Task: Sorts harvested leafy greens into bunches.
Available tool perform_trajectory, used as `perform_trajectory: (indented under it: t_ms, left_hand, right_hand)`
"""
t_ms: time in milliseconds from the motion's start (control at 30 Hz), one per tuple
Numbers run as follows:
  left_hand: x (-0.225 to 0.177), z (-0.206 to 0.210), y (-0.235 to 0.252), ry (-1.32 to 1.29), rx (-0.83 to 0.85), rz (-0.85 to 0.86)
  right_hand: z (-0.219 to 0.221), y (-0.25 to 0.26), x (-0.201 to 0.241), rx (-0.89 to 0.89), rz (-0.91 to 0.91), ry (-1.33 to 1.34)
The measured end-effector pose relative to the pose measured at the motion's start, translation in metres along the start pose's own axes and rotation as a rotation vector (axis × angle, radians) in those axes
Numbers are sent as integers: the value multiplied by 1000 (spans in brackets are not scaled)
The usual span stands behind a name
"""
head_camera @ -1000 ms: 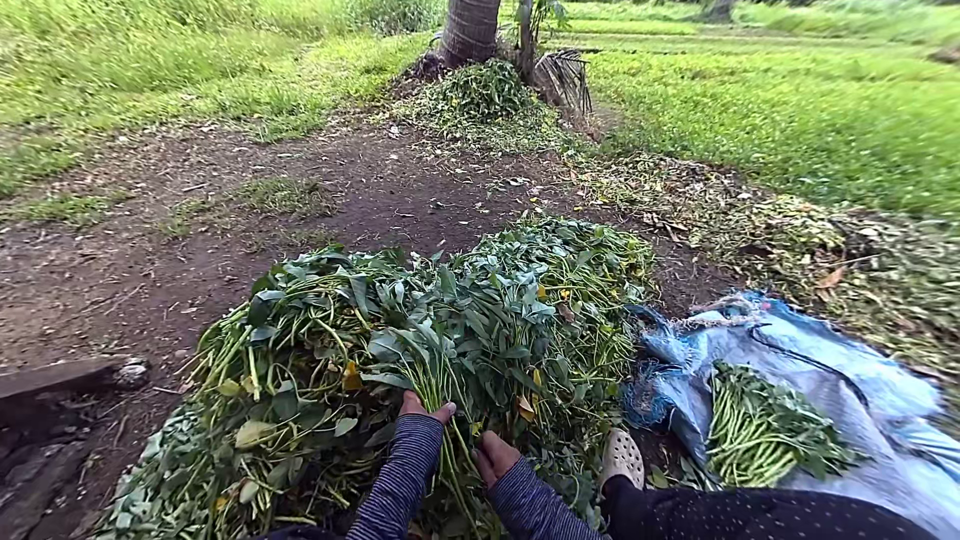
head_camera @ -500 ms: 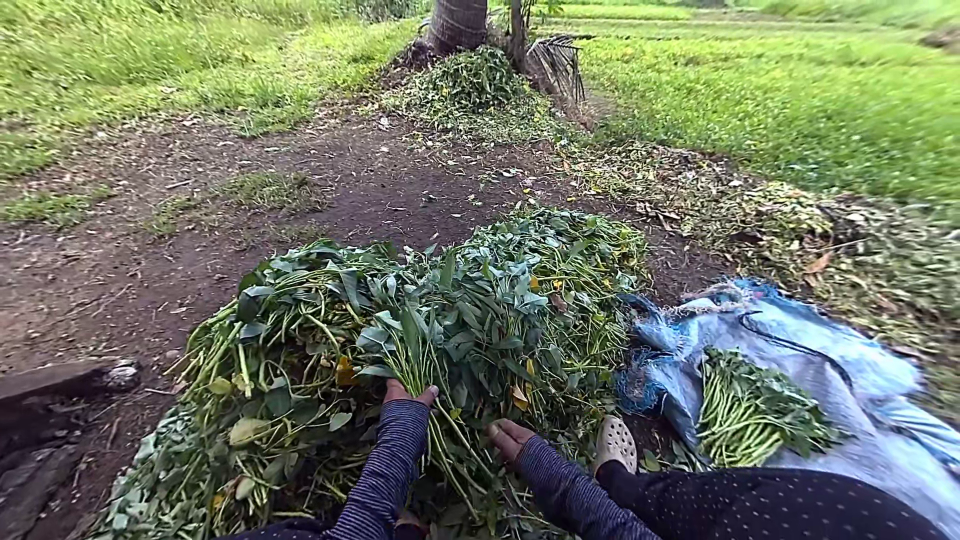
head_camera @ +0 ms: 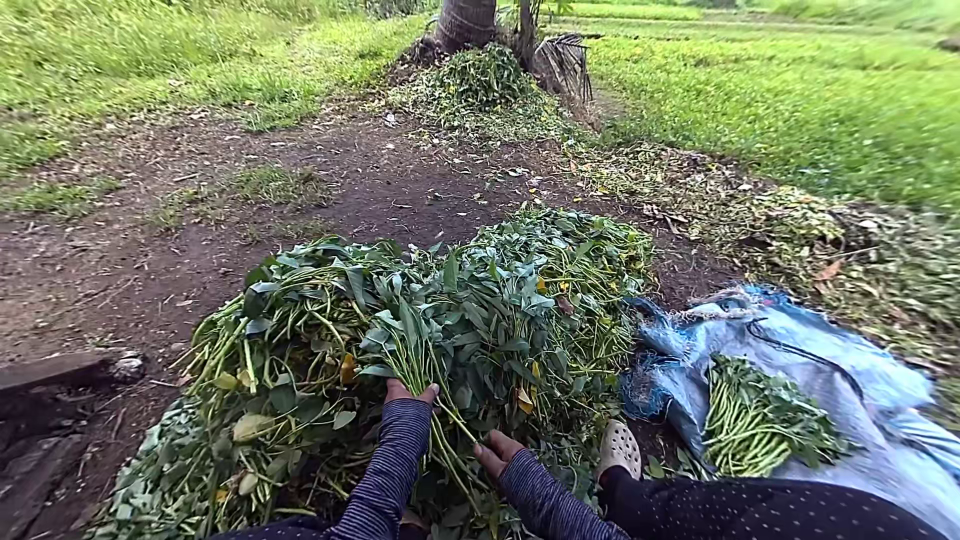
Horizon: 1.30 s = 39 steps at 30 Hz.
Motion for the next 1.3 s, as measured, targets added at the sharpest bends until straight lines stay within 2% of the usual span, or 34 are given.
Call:
perform_trajectory:
  t_ms: [100,200,267,333,367,433,500,600,667,800,900,967,1067,1167,1233,1300]
  left_hand:
    - [2,0,2,-31,-12,-7]
    - [4,-6,3,21,-15,12]
    - [2,-8,2,43,8,31]
    - [3,-5,0,34,37,42]
    - [3,-3,-1,19,51,49]
    - [2,-3,-6,-4,77,55]
    - [1,-3,-8,-41,100,65]
    - [9,-12,-1,-143,71,56]
    - [13,-21,8,-221,0,39]
    - [19,-30,20,-324,-147,-47]
    - [14,-21,4,-419,-75,-102]
    - [13,-6,-9,-478,86,-114]
    - [14,8,-24,-286,259,-50]
    - [13,11,-26,-64,257,25]
    - [15,11,-21,-11,227,45]
    - [18,11,-15,-86,246,59]
  right_hand:
    - [6,16,-18,87,11,-417]
    - [-6,26,-53,60,172,-494]
    - [-33,29,-47,-13,216,-465]
    - [-48,36,-29,-194,21,-386]
    - [-48,40,-10,-227,-87,-331]
    - [-36,51,33,-175,-216,-145]
    - [-21,69,53,-104,-227,48]
    - [-14,79,49,-109,-152,201]
    - [-20,62,50,-112,-104,339]
    - [-34,27,26,-68,-166,615]
    - [-40,15,13,-89,-161,592]
    - [-40,11,9,-138,-140,496]
    - [-37,5,23,-110,-72,128]
    - [-26,2,29,-63,-121,-94]
    - [-21,3,22,-84,-164,-17]
    - [-16,5,19,-108,-114,232]
Point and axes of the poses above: each hand's wrist, its own y-axis towards the middle knuckle, its own z-axis out of the palm, x = y × z, the point moved 2 cm from there along y, towards the middle knuckle, and after that the axes turned 4 degrees about -z, right-handed, at the moved point
